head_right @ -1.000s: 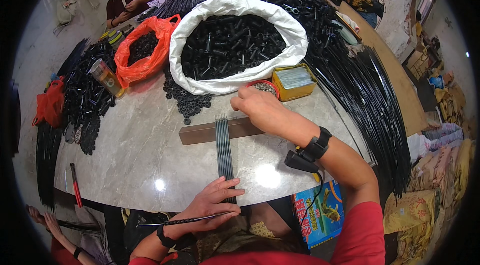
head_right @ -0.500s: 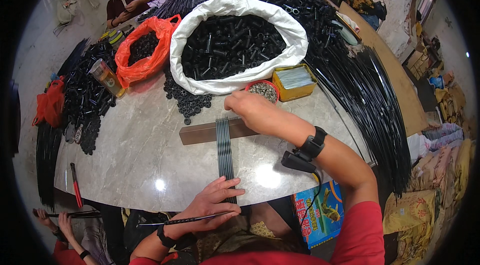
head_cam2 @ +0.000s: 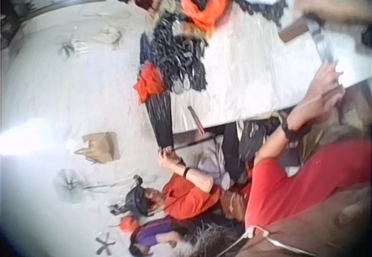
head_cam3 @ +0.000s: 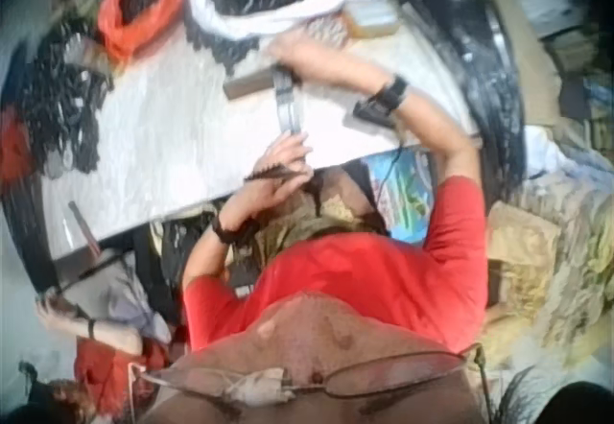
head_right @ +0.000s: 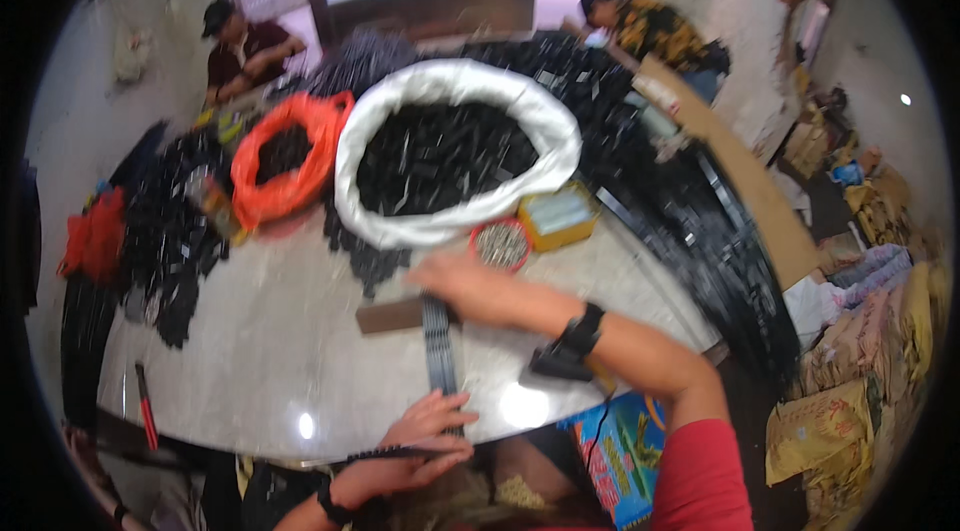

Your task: Assembling umbrella ribs and frames using pliers and metal pins in a workshop setting.

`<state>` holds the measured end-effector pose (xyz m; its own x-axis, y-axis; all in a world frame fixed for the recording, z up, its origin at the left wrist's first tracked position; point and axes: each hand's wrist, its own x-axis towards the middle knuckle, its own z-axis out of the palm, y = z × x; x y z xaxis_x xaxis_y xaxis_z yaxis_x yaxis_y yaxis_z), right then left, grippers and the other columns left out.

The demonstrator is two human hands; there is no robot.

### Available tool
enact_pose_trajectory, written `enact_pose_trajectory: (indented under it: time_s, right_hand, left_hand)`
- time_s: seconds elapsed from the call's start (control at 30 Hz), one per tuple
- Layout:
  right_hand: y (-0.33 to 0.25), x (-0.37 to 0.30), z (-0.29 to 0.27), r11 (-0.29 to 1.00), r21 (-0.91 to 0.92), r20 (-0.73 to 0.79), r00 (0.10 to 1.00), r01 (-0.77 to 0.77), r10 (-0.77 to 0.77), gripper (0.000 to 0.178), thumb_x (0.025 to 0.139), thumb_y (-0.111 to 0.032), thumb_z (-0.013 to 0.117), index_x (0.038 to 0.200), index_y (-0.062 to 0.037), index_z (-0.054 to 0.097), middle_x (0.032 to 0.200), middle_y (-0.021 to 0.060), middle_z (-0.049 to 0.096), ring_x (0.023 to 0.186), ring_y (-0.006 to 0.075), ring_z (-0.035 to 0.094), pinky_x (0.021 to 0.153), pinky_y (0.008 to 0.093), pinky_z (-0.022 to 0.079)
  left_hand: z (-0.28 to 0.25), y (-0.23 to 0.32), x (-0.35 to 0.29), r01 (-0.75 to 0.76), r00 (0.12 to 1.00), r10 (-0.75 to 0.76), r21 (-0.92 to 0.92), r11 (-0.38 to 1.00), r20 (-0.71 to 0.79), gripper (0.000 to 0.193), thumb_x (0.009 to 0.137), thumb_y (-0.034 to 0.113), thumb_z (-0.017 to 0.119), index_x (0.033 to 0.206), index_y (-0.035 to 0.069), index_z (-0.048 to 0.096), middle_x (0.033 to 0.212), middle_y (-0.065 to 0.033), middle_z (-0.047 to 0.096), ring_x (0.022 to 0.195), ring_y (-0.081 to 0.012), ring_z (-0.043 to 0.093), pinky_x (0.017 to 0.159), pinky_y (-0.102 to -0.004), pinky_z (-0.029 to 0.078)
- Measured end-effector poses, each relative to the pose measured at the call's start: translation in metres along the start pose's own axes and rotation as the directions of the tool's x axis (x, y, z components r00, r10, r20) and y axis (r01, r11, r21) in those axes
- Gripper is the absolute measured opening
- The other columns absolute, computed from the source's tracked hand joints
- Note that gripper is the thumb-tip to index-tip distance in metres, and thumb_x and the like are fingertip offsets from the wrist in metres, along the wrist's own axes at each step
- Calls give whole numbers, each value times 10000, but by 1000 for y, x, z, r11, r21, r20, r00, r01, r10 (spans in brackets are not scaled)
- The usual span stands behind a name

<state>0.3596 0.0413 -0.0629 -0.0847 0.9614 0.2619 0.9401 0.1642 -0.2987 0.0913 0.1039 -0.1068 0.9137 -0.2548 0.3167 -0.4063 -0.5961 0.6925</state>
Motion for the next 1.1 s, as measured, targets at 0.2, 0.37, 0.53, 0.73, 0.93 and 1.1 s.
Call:
enact_pose_trajectory:
  time_s: [0.2,0.37,0.53,0.73,0.93,1.1]
  right_hand:
    - [4,11,26,971,213,-17,994,106,-105,642,715,115,609,1317,-101,555,1076,167,555,1026,380,564,882,443,460]
    - [-4,6,11,982,177,-21,998,67,-64,637,730,129,592,1320,-107,553,1081,161,553,1046,373,553,906,444,447]
    - [-58,-16,-23,976,216,155,988,-18,-16,607,756,123,573,1317,-108,558,1065,165,569,1006,357,568,877,444,456]
    - [-147,-64,-23,764,636,439,866,-113,-238,432,791,79,540,1201,-19,635,919,49,638,840,143,565,763,300,469]
    - [-174,-108,-15,579,744,621,666,-334,-413,459,778,25,610,1237,26,588,987,26,642,909,113,562,829,286,477]
    - [-193,-122,-58,681,552,782,581,-481,-224,451,883,-262,738,1188,36,590,869,41,609,832,122,552,739,313,484]
  left_hand:
    - [3,19,-12,42,976,-54,-62,997,-211,220,841,129,762,1048,86,700,1267,-177,617,1343,-351,473,1103,-515,362]
    - [-19,45,-6,-84,975,84,8,996,-203,126,843,75,745,959,72,696,1222,-140,648,1260,-366,539,1073,-502,393]
    - [-78,140,-5,-148,966,110,-154,977,-233,121,852,-26,707,957,31,690,1123,-158,694,1141,-348,624,969,-447,483]
    - [-116,206,-27,31,899,-206,-413,910,-386,78,874,18,690,943,-9,714,1123,-193,707,1083,-288,679,974,-415,525]
    - [-99,205,-29,28,765,-333,-489,872,-550,136,831,-75,663,944,-23,609,952,-196,740,885,-251,718,807,-366,577]
    - [-67,186,-48,-64,668,-355,-526,848,-654,123,879,-2,665,991,-14,617,983,-198,723,894,-282,715,851,-402,570]
